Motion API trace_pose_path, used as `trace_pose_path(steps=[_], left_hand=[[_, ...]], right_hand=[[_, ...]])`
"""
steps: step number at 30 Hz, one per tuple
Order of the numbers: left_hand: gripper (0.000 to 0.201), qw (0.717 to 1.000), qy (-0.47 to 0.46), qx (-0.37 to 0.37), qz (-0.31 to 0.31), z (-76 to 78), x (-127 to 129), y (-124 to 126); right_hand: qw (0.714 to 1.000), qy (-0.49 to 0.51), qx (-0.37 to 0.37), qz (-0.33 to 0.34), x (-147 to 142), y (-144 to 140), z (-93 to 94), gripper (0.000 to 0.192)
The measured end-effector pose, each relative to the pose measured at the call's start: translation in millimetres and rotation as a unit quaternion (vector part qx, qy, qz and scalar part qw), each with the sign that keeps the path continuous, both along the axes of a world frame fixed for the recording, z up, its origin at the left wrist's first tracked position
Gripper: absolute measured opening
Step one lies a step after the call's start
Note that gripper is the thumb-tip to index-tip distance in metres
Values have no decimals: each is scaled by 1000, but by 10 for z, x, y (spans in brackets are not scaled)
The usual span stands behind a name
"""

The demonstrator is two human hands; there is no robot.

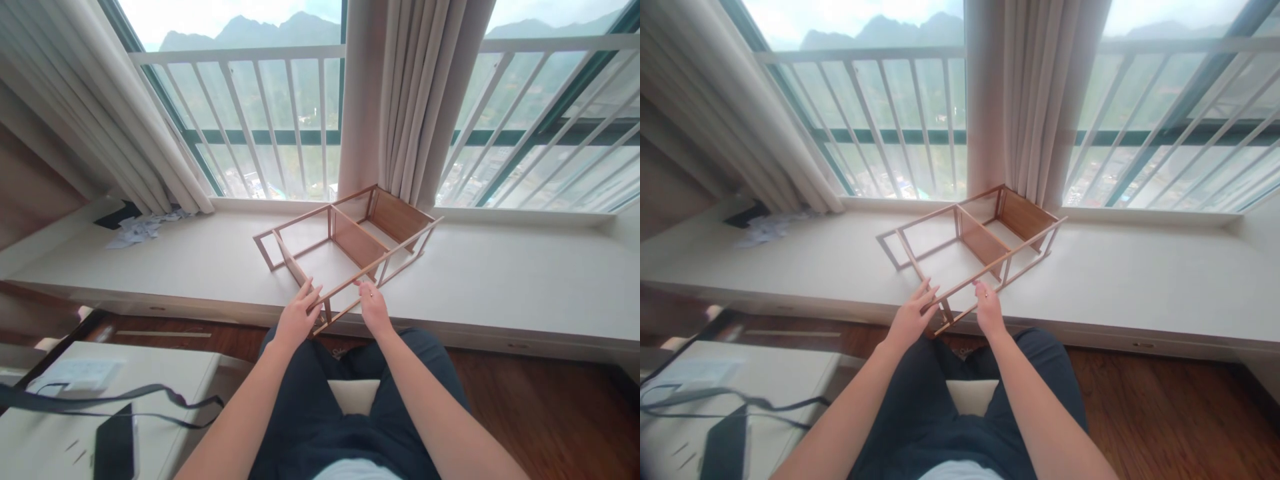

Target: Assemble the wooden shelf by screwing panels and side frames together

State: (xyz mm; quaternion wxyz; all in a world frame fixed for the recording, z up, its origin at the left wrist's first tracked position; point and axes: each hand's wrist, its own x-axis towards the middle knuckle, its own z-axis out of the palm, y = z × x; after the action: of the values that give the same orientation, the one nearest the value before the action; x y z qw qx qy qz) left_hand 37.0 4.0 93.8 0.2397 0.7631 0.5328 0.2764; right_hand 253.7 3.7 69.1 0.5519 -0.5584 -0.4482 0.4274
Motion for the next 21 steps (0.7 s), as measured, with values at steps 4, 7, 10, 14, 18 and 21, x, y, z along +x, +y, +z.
trace_pose_path(steps=[4, 7, 10, 14, 18, 21], left_hand=[[48, 1000, -12, -5, -7, -6, 8, 3], [48, 1000, -17, -9, -16, 3, 2, 13], [49, 1000, -23, -11, -19, 9, -13, 13], [50, 1000, -14, -12, -19, 15, -29, 3], [49, 1000, 1, -19, -13, 28, -33, -7], [49, 1000, 14, -21, -10, 42, -33, -12]], right_hand=[[976, -181, 52, 109, -215, -270, 6, 42], [957, -233, 44, 169, -419, -320, -14, 39], [953, -248, 50, 168, -538, -274, -52, 36], [952, -251, 58, 163, -588, -235, -73, 36], [956, -247, 58, 146, -597, -251, -53, 37], [958, -240, 59, 145, -603, -253, -43, 38]])
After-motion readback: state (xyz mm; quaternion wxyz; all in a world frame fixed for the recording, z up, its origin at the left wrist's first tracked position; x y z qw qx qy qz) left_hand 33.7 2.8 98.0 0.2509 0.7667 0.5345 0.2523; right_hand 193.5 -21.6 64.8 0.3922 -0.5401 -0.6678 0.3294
